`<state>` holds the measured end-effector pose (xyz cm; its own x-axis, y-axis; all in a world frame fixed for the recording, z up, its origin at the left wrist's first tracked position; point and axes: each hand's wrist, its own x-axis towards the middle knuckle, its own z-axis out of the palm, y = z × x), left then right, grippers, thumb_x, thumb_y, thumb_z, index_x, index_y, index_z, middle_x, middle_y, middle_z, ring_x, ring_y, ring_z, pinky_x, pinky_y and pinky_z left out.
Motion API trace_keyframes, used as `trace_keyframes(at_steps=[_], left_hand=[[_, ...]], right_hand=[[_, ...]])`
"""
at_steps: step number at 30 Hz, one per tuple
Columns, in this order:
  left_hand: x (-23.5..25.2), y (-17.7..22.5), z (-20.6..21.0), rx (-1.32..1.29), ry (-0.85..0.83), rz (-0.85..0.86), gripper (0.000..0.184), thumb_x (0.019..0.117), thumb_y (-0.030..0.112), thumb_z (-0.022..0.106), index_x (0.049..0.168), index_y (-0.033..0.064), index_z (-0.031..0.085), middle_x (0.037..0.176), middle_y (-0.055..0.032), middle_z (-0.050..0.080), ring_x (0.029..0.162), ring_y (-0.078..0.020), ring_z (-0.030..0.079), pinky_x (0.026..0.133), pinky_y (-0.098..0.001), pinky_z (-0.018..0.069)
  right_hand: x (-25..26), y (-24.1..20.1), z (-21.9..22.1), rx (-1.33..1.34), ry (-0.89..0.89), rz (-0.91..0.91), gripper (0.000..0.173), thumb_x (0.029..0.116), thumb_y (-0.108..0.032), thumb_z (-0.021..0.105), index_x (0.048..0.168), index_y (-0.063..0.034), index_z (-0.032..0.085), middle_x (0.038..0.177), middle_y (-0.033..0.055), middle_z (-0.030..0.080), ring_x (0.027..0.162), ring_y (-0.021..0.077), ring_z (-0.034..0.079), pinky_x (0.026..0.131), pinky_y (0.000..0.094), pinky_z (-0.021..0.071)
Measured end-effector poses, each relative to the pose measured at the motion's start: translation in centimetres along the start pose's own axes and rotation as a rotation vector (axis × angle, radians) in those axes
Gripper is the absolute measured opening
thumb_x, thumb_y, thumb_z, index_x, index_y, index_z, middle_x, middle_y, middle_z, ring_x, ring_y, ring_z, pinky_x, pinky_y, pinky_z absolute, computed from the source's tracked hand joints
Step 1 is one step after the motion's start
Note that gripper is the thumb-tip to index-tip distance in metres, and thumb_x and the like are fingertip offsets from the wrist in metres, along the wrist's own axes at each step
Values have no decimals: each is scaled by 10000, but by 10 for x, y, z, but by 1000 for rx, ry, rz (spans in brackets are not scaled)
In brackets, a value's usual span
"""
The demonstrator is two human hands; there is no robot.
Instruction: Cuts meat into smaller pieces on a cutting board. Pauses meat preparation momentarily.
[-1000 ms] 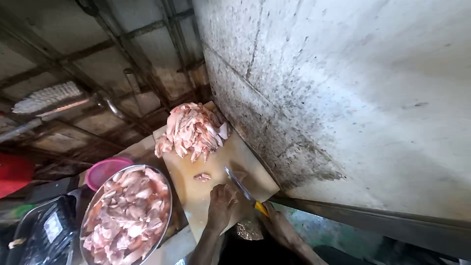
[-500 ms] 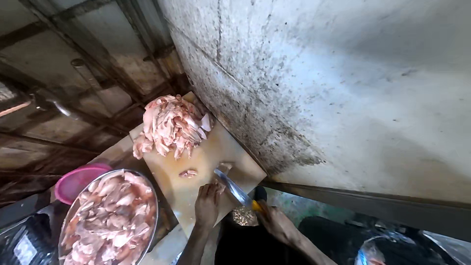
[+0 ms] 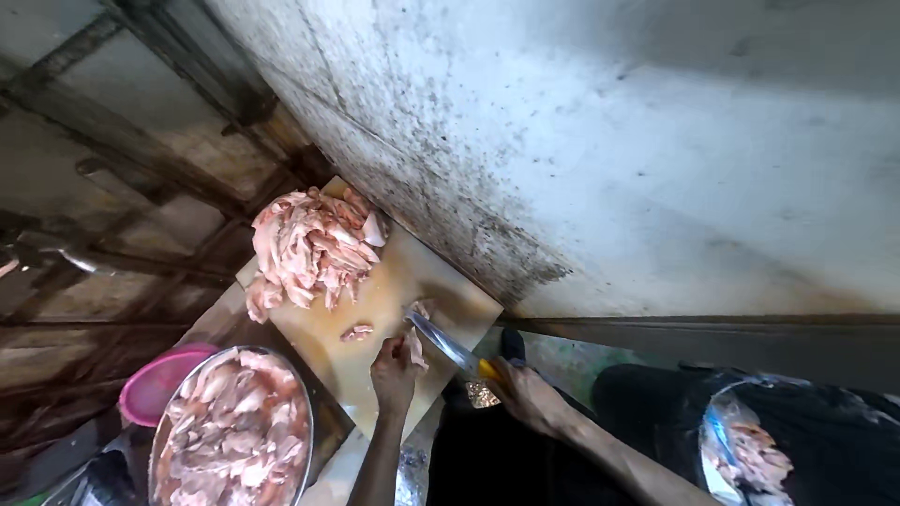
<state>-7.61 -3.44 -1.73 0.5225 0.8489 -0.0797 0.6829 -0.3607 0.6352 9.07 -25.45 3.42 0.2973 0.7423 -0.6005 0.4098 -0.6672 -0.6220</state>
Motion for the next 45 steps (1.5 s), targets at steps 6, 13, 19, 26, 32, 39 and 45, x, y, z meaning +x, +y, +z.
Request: trace_keyframes(at_steps=[6,13,19,26,32,39,45], left_hand=[[-3,-2,4,9,25,43,171,966,150,658,1083,44,723,928,-64,749,819,-134,736,771,-361,636],[-2,9,0,131,-24,95,196,992,185,632,1113,49,706,912,-73,740,802,-182,731,756,-416,628],[2,23,-5,296,-93,103,233,1016,220,585,1129,68,720,959,-94,755,845,-247,742,784,-473,614],[5,18,-1,306,-49,90,225,1020,148,562,1129,74,745,965,-123,761,835,-287,752,761,-496,622],[1,30,3,218,-23,-3,223,1011,199,590,1141,59,705,934,-117,750,824,-265,743,765,-493,617],[0,42,17,329,43,-48,179,978,243,665,1039,93,740,954,-97,748,821,-274,745,719,-487,619],[12,45,7,348,-41,-161,176,970,248,673,1063,111,732,989,-110,752,861,-313,741,756,-527,605]], right_hand=[[4,-13,3,34,3,5,465,1064,-459,442,1371,-120,527,1007,178,698,952,371,712,840,570,574],[4,-23,11,30,-37,19,458,1069,-456,430,1368,-120,517,1058,180,693,998,374,705,860,574,570],[-12,-16,10,15,-89,61,497,1069,-462,432,1427,-120,481,1046,200,686,979,394,701,855,593,563],[50,-47,3,-46,-76,-7,426,1085,-398,426,1380,-100,501,1066,213,681,1011,398,696,868,591,560],[50,-39,-7,-148,-81,-27,445,1086,-421,412,1369,-88,496,1055,216,681,1018,412,694,871,592,562],[32,15,0,-125,-121,-45,461,1073,-431,439,1373,-88,504,1000,213,689,942,402,709,834,594,568],[70,-29,-11,-235,-160,-59,477,1099,-417,411,1452,-99,455,1096,233,686,1038,421,695,897,590,558]])
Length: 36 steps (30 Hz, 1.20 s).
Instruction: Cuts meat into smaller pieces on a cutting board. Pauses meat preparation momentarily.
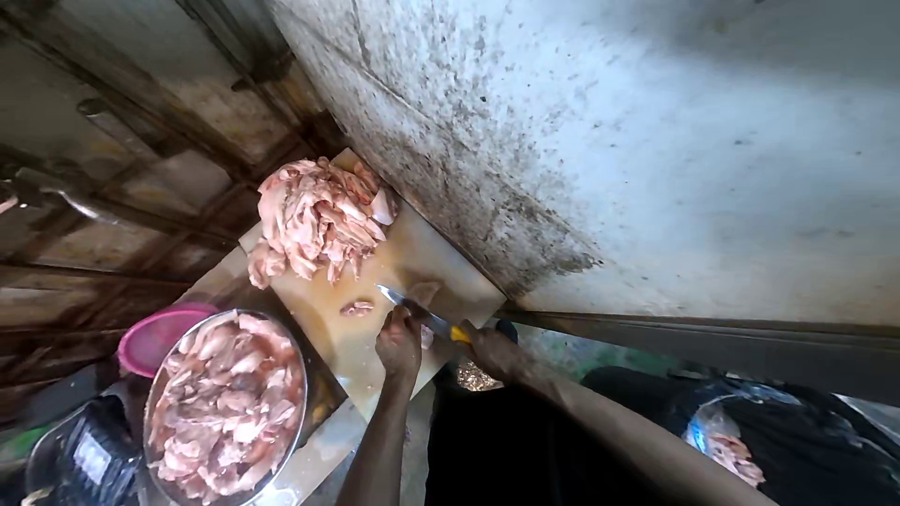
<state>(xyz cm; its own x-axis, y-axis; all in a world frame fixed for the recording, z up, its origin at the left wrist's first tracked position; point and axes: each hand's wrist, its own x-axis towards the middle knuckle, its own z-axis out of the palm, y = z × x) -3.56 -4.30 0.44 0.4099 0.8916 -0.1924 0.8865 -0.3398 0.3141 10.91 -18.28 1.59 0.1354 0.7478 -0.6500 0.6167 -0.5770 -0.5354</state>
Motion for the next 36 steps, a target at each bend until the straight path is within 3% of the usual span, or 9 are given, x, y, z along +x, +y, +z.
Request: trace_keyframes(at_steps=[4,10,14,19,24,27,31,33,36], left_hand=[[5,0,-2,-3,-47,-46,182,963,271,676,1061,124,719,997,-96,744,887,-294,732,779,-530,594],[-1,3,5,-21,45,-11,122,932,214,700,1009,125,735,949,-80,750,822,-281,735,720,-513,602],[0,-1,5,-35,47,-12,122,929,212,714,1014,126,731,939,-85,740,810,-282,728,708,-525,598],[3,-5,4,-77,43,-13,97,940,186,706,999,111,716,945,-85,732,811,-279,719,712,-521,596],[2,-7,6,-89,41,-21,98,929,167,708,1000,99,707,931,-89,726,804,-273,718,716,-504,600],[1,-19,9,-172,89,26,93,925,115,689,1009,80,709,909,-78,720,773,-222,711,718,-443,612],[-7,-15,6,-172,20,-8,320,986,286,661,1213,61,675,1077,-123,720,915,-255,728,821,-471,615],[-10,1,1,-59,-46,-101,523,910,439,730,1275,72,653,1198,-148,689,1017,-302,713,862,-510,598],[-7,15,-7,32,-178,-245,453,912,441,710,1210,102,685,1182,-133,706,1087,-298,702,896,-519,585]], right_hand=[[9,3,-1,-46,18,-35,492,1100,-416,406,1489,-116,431,1104,221,694,1048,408,698,907,582,558],[-39,60,11,-17,-51,39,484,1061,-463,440,1403,-124,485,1036,235,686,961,440,702,818,631,561],[-18,30,4,-1,-65,32,485,1082,-410,453,1463,-111,468,1124,248,682,1055,441,684,903,622,545],[13,7,15,-37,26,-16,464,1091,-425,418,1431,-112,463,1043,208,700,989,404,712,864,578,572],[-50,80,30,-52,-89,92,509,1060,-489,435,1449,-163,467,1074,240,691,994,459,696,836,659,555],[-100,132,30,-153,-103,79,473,1064,-488,431,1373,-138,508,1002,233,698,941,458,707,816,632,562],[-135,144,29,-67,121,112,449,1047,-497,464,1285,-127,551,855,172,695,812,384,722,741,567,582],[-130,128,28,-8,221,93,431,1044,-481,478,1278,-128,559,840,144,689,782,348,719,718,540,586],[-111,97,28,44,256,40,435,1044,-462,497,1298,-117,570,859,140,703,782,334,725,715,531,593]])
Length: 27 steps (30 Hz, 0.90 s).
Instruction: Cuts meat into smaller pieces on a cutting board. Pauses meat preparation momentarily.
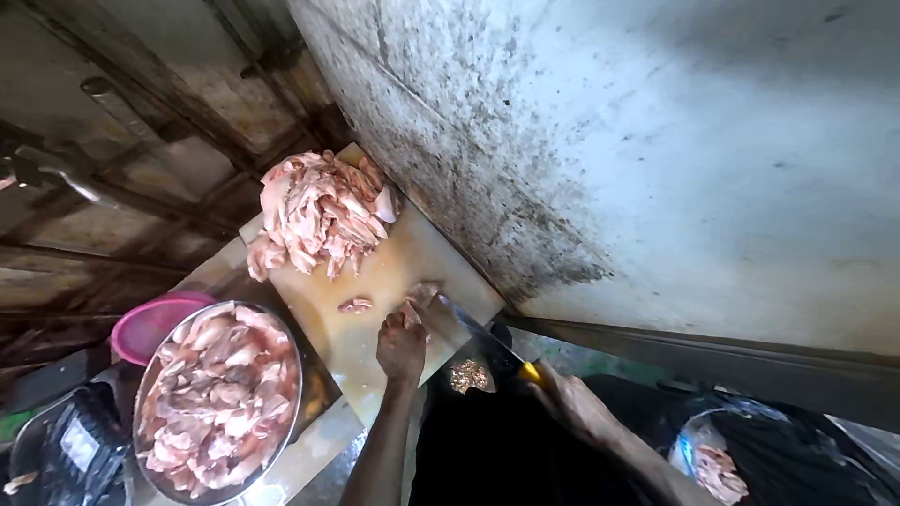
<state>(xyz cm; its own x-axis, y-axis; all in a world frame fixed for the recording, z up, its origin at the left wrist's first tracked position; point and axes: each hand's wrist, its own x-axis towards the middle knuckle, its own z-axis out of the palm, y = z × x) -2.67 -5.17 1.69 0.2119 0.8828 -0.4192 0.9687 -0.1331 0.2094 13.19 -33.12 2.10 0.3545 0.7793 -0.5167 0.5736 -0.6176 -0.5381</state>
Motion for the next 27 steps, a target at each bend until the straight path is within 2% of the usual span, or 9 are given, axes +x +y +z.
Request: trace_keyframes(at_steps=[3,7,10,16,20,22,27], left_hand=[[3,-1,-7,-48,-102,-18,326,898,344,717,1142,129,716,1102,-104,739,1053,-282,715,891,-532,585],[5,-19,-1,-196,-62,94,249,918,272,722,1081,85,735,970,-93,752,925,-252,729,875,-498,580],[7,-30,3,-328,-65,116,224,940,254,713,1058,65,728,909,-78,740,849,-207,717,845,-457,584],[8,-34,6,-405,-45,131,201,958,242,686,1002,48,711,807,-69,704,769,-199,692,780,-431,577],[9,-35,5,-439,-49,108,200,960,230,689,997,34,703,785,-76,683,752,-202,676,768,-424,572],[11,-36,4,-448,-65,104,204,961,239,691,992,37,705,790,-80,683,764,-206,678,778,-430,569],[13,-37,-1,-431,-143,92,287,970,277,704,1088,15,697,896,-124,711,860,-251,699,858,-465,572]], right_hand=[[18,-27,8,38,-41,21,462,1049,-468,487,1334,-112,557,927,157,709,859,346,727,779,542,590],[42,-57,18,110,-112,15,453,1059,-438,485,1361,-103,527,983,169,703,918,346,721,832,536,583],[55,-79,26,151,-151,22,472,1060,-419,487,1398,-90,510,1025,184,703,962,356,715,868,546,574],[69,-96,40,152,-160,15,454,1056,-404,487,1378,-86,519,1015,184,701,961,359,713,854,552,570],[54,-86,47,138,-158,33,477,1056,-419,478,1417,-108,503,1002,170,704,928,342,719,839,540,581],[43,-79,51,113,-155,49,468,1052,-437,476,1387,-112,511,976,168,704,901,348,722,814,547,585],[36,-75,52,42,-127,76,461,1052,-440,480,1382,-121,516,983,171,709,909,360,724,816,549,585]])
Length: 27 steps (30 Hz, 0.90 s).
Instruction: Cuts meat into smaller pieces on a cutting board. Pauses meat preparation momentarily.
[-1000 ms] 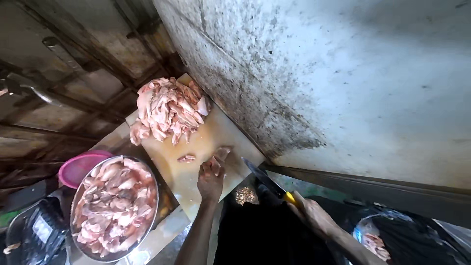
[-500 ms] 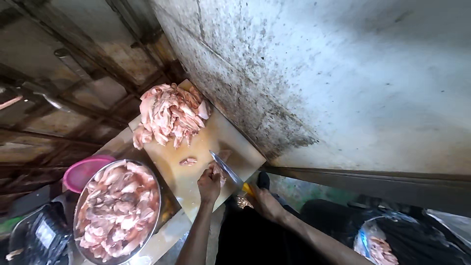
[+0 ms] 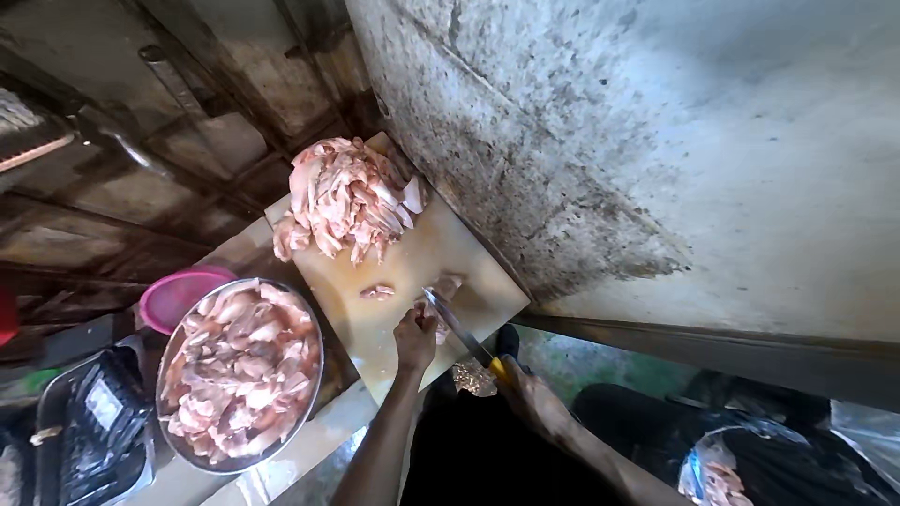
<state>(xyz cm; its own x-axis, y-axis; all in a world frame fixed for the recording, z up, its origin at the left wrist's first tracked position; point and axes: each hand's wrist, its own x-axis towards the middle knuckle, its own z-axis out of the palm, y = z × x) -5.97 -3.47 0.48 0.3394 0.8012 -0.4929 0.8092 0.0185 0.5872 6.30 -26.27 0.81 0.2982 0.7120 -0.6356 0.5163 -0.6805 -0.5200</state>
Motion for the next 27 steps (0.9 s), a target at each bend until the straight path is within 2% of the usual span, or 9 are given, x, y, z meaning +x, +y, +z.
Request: trace_keyframes(at_steps=[5,9,12,15,17,19,22,25,27], left_hand=[[1,-1,0,2,1,11,255,971,263,696,1059,24,699,867,-105,700,837,-228,688,841,-434,567],[1,4,2,7,8,-1,252,970,253,692,1053,14,696,870,-120,702,848,-244,696,847,-450,570],[0,9,5,57,19,8,252,976,247,672,1103,31,694,927,-133,719,909,-264,712,886,-465,571],[-1,8,8,87,39,43,299,973,219,674,1202,27,688,980,-148,735,934,-284,724,904,-477,578],[0,6,10,84,58,64,314,964,212,676,1210,16,684,976,-154,735,920,-287,725,894,-483,581],[0,5,9,69,77,72,305,969,201,662,1205,9,684,984,-165,734,933,-298,725,900,-495,580],[0,7,10,47,87,69,306,972,184,673,1229,19,691,1009,-154,743,944,-280,729,914,-471,580],[0,7,13,33,106,98,260,956,168,684,1169,19,701,966,-143,739,891,-262,728,877,-457,589],[-3,6,13,51,81,87,292,964,160,672,1215,12,687,1002,-159,738,909,-280,729,887,-472,587]], right_hand=[[6,-12,-7,-25,-26,15,462,1063,-442,456,1401,-131,501,1011,179,707,936,370,723,827,554,581],[5,-15,-8,-27,-31,39,473,1058,-452,461,1406,-133,496,986,173,710,921,368,724,825,553,582],[3,-25,-13,0,-72,68,476,1055,-432,472,1411,-115,494,1009,186,707,939,372,722,835,561,579],[25,-58,-25,13,-106,58,471,1080,-391,454,1432,-78,475,1067,210,693,988,381,710,872,561,571],[51,-82,-35,-10,-118,49,478,1100,-370,425,1460,-56,450,1108,233,686,1050,396,697,917,556,557],[64,-91,-35,-35,-123,37,469,1104,-379,406,1455,-69,432,1098,218,684,1051,382,699,918,537,561],[44,-67,-29,-37,-133,51,496,1090,-396,433,1459,-66,435,1094,233,686,1024,411,704,890,574,568],[14,-27,-25,-15,-157,73,488,1063,-401,473,1442,-94,454,1073,216,696,972,398,716,850,583,576],[13,-28,-26,-16,-171,55,479,1066,-384,471,1440,-86,457,1069,215,693,977,391,713,861,573,571]])
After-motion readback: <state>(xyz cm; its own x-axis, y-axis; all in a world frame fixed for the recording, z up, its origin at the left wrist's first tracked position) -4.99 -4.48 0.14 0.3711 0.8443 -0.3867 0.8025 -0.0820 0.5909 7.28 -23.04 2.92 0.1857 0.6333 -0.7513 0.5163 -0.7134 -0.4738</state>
